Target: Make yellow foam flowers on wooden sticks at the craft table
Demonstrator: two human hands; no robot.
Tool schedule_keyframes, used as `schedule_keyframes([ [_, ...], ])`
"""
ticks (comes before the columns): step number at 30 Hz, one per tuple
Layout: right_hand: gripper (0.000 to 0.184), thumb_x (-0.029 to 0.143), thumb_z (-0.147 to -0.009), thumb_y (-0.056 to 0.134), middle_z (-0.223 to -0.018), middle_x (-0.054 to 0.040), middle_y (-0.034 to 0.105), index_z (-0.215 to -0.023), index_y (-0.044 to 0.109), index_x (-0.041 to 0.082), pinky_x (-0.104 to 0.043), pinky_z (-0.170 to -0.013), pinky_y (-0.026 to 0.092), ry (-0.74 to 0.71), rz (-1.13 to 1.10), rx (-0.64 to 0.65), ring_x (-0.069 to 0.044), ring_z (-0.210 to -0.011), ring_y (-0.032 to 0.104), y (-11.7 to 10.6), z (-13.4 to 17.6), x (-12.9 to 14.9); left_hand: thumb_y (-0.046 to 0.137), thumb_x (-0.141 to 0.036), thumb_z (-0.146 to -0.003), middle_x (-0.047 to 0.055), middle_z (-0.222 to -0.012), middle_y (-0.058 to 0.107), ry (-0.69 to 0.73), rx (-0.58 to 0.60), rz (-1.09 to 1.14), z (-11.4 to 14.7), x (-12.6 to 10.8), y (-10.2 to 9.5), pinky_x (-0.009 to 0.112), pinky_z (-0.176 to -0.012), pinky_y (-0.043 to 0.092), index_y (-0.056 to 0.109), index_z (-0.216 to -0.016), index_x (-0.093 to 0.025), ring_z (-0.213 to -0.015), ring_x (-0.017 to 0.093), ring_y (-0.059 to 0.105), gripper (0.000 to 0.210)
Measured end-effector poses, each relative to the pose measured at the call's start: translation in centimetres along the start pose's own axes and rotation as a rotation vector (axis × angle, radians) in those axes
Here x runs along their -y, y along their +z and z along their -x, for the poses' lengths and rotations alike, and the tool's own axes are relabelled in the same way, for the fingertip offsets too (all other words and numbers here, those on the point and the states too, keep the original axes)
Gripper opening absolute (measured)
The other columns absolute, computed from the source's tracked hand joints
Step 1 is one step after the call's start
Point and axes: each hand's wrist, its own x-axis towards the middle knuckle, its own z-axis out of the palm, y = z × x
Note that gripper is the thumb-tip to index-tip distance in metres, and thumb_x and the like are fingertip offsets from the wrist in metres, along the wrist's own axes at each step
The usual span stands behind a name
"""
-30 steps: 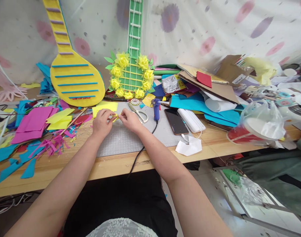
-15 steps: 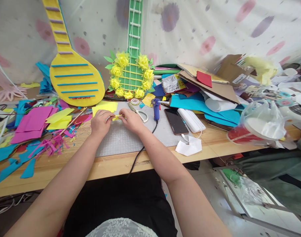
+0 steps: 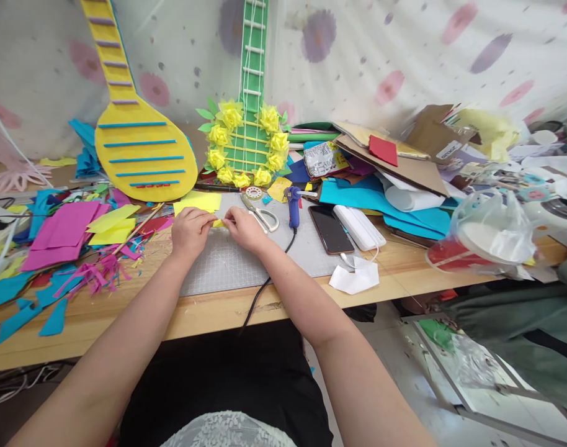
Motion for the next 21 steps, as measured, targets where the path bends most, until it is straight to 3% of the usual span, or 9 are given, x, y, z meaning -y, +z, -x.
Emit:
schedule_keyframes([
  [4, 0.010, 0.027, -0.082, 0.046, -0.076, -0.0022, 0.058, -0.078, 0.048, 0.018, -0.025, -0.064, 0.036, 0.053, -0.025, -0.042, -0.013, -0.070, 0.052, 0.4, -0.2, -0.2, 0.052, -0.022, -0.077, 0.005, -0.087, 0.065, -0.087, -0.016, 0.078, 0.0, -0.5, 0.1, 0.037, -0.080, 0.042, 0.065, -0.083, -0.022, -0.089, 0.022, 0.053, 0.014],
  [7, 0.009, 0.027, -0.081, 0.045, -0.077, -0.0016, 0.057, -0.077, 0.047, 0.019, -0.025, -0.064, 0.037, 0.109, -0.078, -0.120, -0.013, -0.070, 0.052, 0.8, -0.4, -0.3, 0.049, -0.015, -0.073, 0.007, -0.096, 0.061, -0.197, -0.119, 0.129, 0.0, -1.3, 0.0, 0.035, -0.083, 0.041, 0.059, -0.094, -0.020, -0.092, 0.021, 0.053, 0.023],
  [9, 0.010, 0.028, -0.081, 0.045, -0.077, -0.0014, 0.057, -0.077, 0.046, 0.019, -0.025, -0.064, 0.038, 0.146, -0.118, -0.159, -0.013, -0.070, 0.052, 1.0, -0.5, -0.3, 0.051, -0.014, -0.070, 0.006, -0.089, 0.060, -0.239, -0.166, 0.136, 0.1, -1.9, 0.0, 0.034, -0.080, 0.041, 0.055, -0.091, -0.019, -0.084, 0.019, 0.053, 0.023],
  [14, 0.011, 0.030, -0.080, 0.046, -0.077, -0.0015, 0.057, -0.076, 0.044, 0.020, -0.026, -0.065, 0.040, 0.186, -0.164, -0.195, -0.013, -0.071, 0.053, 1.4, -0.5, -0.2, 0.056, -0.026, -0.071, 0.001, -0.073, 0.059, -0.321, -0.106, 0.159, 0.2, -3.2, 0.8, 0.030, -0.069, 0.040, 0.052, -0.080, -0.020, -0.069, 0.016, 0.054, 0.011],
  [21, 0.010, 0.029, -0.081, 0.044, -0.078, -0.0016, 0.057, -0.077, 0.041, 0.021, -0.027, -0.067, 0.040, 0.162, -0.165, -0.193, -0.014, -0.073, 0.054, 1.8, -0.3, 0.4, 0.053, -0.030, -0.078, 0.000, -0.077, 0.063, -0.495, -0.048, 0.253, 0.3, -3.4, 1.3, 0.026, -0.058, 0.037, 0.053, -0.078, -0.021, -0.061, 0.013, 0.056, 0.009],
])
